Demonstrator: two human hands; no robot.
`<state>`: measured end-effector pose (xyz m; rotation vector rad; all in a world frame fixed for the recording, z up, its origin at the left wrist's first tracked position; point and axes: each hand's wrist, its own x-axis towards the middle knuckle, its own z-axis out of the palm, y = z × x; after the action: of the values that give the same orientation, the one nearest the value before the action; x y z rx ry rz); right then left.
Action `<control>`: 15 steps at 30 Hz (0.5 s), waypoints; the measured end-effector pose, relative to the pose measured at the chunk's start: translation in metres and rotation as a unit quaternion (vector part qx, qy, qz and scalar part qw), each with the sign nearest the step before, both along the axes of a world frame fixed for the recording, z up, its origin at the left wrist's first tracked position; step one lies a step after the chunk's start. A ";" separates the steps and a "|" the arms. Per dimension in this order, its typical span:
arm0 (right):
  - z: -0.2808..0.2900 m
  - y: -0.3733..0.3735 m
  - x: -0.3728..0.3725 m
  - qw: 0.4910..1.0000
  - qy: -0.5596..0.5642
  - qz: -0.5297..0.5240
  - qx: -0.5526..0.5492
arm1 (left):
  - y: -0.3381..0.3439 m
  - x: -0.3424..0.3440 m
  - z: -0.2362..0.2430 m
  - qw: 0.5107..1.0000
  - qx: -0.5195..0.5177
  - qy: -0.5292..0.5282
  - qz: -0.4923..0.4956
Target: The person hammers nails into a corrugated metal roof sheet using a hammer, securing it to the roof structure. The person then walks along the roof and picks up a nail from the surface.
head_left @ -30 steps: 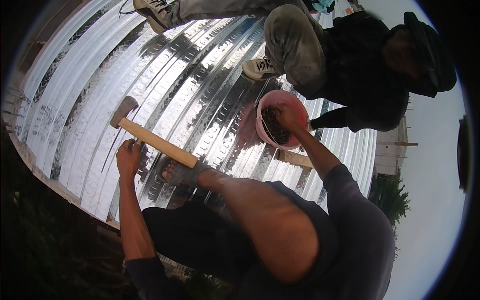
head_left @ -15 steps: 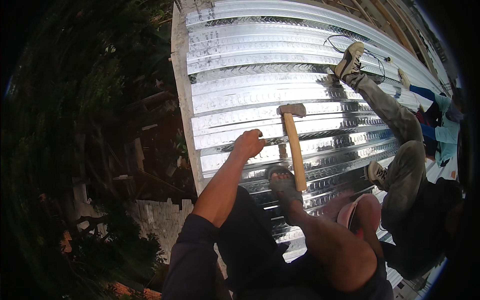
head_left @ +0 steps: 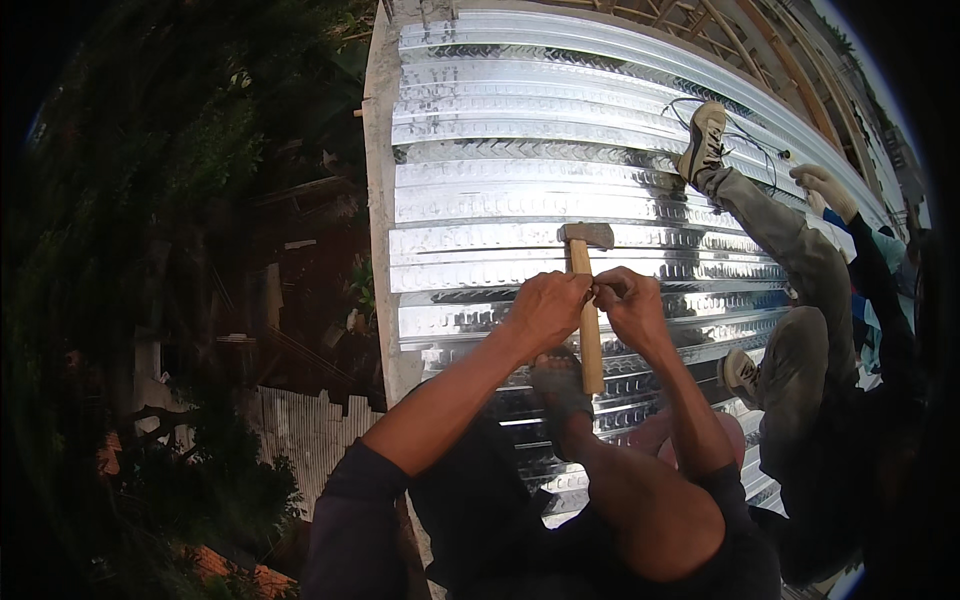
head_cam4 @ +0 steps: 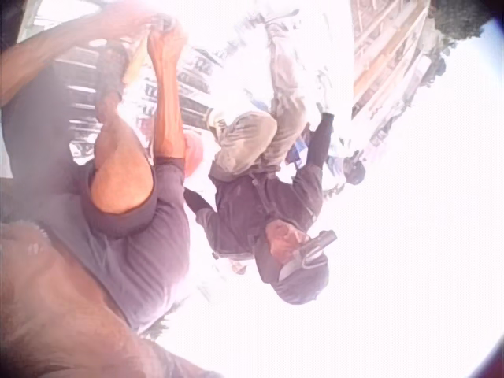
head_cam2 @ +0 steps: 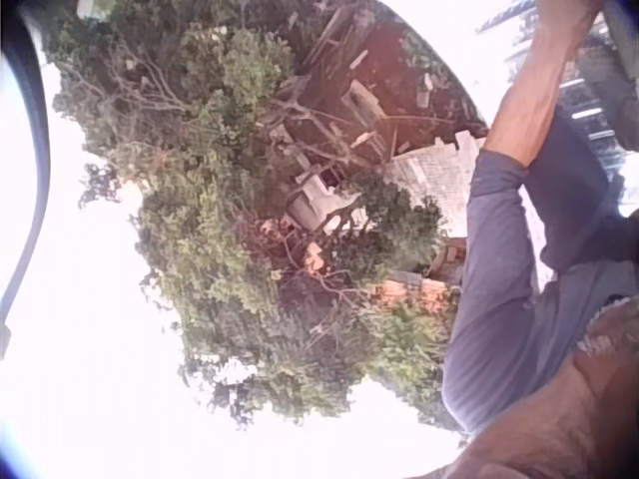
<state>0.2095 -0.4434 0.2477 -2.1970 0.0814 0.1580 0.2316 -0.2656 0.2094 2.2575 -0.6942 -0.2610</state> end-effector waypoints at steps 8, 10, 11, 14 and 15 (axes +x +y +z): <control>-0.065 0.009 -0.004 0.975 0.032 0.017 -0.219 | 0.104 0.054 -0.043 0.943 -0.157 0.080 0.281; -0.099 -0.016 -0.040 0.966 0.077 0.005 -0.245 | 0.134 0.073 -0.051 0.883 -0.186 0.122 0.413; -0.121 -0.023 -0.051 0.973 0.119 -0.001 -0.199 | 0.151 0.077 -0.061 0.870 -0.169 0.098 0.453; -0.184 -0.031 -0.069 0.983 0.166 -0.077 -0.007 | 0.165 0.080 -0.075 0.848 -0.060 0.094 0.518; -0.185 -0.029 -0.066 0.976 0.197 -0.086 0.038 | 0.165 0.075 -0.089 0.867 -0.009 0.033 0.497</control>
<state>0.1432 -0.4726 0.0627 -2.0431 0.4784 0.4898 0.3066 -0.1006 0.1202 2.2664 0.5429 0.1799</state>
